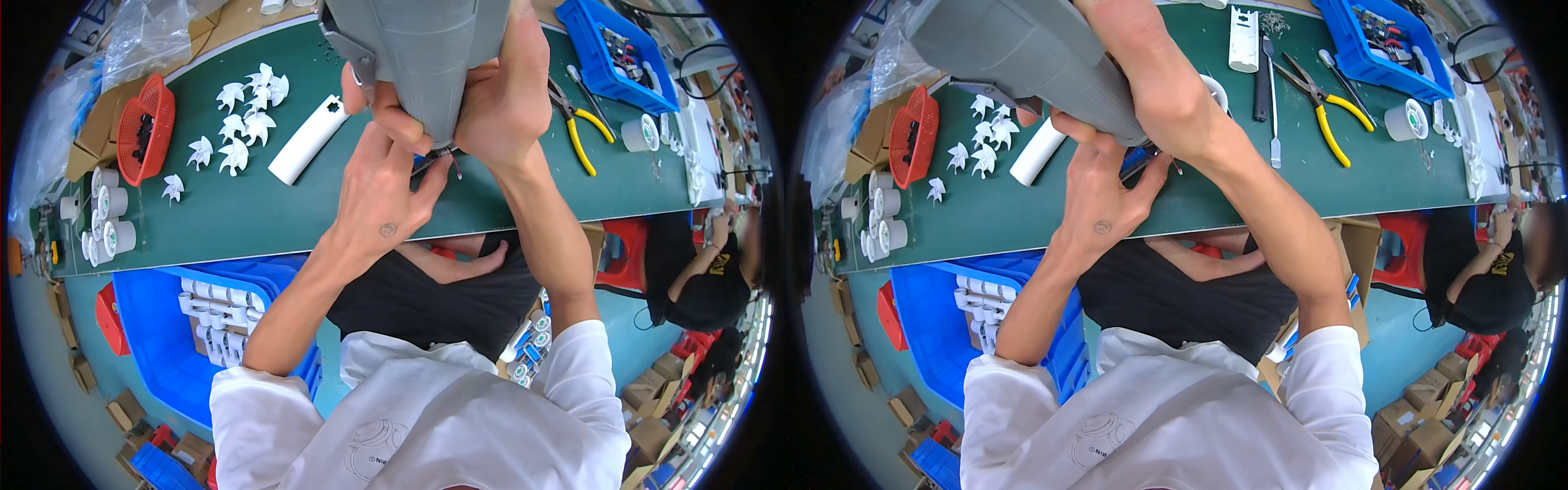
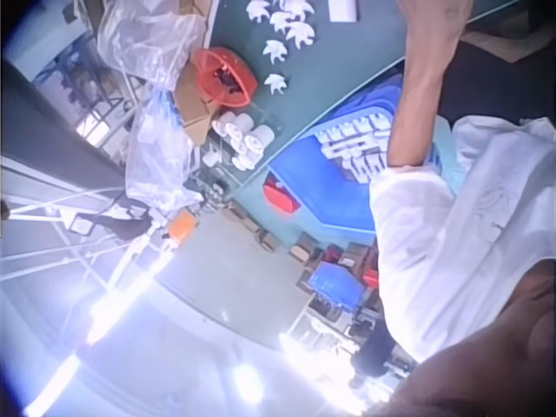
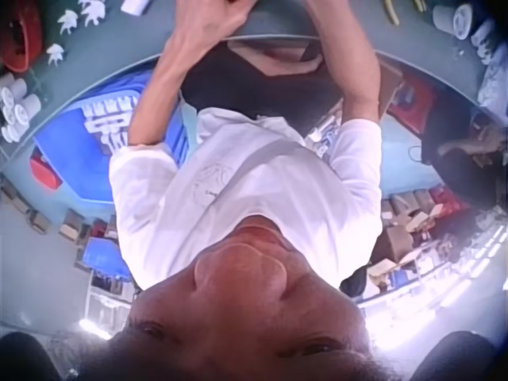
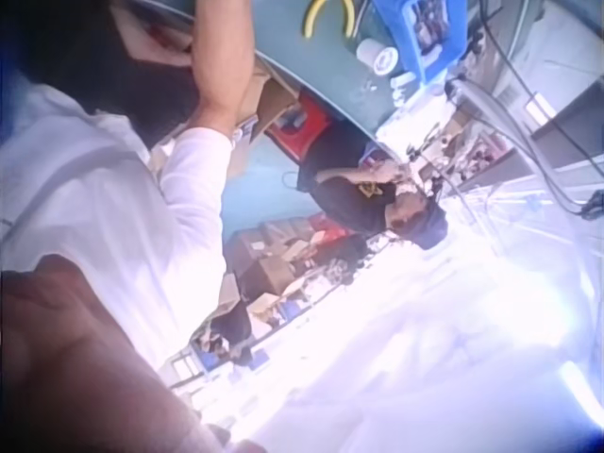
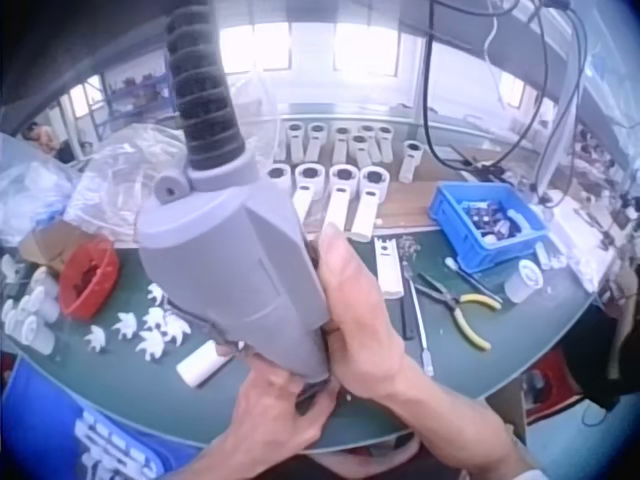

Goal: Manually assemble various components of a small portable fan including the motor, blades, and housing.

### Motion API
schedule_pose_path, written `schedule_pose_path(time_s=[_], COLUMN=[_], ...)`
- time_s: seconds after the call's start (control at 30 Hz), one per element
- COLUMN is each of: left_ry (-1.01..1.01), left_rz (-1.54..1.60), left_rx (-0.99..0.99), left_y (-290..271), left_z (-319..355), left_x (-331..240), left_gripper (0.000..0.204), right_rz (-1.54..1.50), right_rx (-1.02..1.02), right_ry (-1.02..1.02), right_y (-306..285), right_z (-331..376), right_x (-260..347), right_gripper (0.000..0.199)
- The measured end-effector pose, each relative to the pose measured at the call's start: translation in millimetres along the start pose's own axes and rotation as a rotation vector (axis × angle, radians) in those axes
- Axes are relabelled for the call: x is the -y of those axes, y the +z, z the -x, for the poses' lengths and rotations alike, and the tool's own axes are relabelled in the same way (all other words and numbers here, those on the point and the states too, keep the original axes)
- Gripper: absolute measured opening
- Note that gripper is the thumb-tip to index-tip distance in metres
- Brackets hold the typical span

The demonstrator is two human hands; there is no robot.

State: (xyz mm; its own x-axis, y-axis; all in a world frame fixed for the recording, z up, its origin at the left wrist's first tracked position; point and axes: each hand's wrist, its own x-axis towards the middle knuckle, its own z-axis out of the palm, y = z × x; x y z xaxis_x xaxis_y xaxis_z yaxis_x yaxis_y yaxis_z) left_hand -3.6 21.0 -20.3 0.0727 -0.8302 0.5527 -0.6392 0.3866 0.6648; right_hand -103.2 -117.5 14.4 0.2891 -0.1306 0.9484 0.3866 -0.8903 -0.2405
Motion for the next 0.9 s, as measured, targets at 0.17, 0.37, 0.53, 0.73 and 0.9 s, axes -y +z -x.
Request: schedule_pose_path(time_s=[0.17, 0.37, 0.53, 0.73, 0.9], left_ry=[-0.032, 0.008, 0.004, 0.008, 0.025], left_rz=[0.008, -0.011, 0.005, 0.001, 0.036], left_rx=[0.023, 0.018, 0.009, 0.019, -0.015], left_y=[-0.5, -3.7, -1.8, -1.9, -1.1], left_z=[-0.2, 1.4, 0.5, -1.1, -1.0], left_x=[-0.5, 3.1, -0.3, -1.7, -0.9], left_gripper=[0.031, 0.029, 0.028, 0.028, 0.028], right_rz=[0.197, 0.377, -0.555, -0.264, 0.012], right_rx=[-0.165, -0.045, -0.201, 0.03, 0.055], right_ry=[-0.58, -0.169, 1.008, -0.012, 0.757], right_y=[6.8, 1.2, 7.3, 4.0, -3.8], right_z=[18.6, 6.6, -29.1, -19.8, -27.6], right_x=[-61.2, 4.9, 58.5, 11.0, 52.6], right_gripper=[0.046, 0.046, 0.053, 0.063, 0.054])
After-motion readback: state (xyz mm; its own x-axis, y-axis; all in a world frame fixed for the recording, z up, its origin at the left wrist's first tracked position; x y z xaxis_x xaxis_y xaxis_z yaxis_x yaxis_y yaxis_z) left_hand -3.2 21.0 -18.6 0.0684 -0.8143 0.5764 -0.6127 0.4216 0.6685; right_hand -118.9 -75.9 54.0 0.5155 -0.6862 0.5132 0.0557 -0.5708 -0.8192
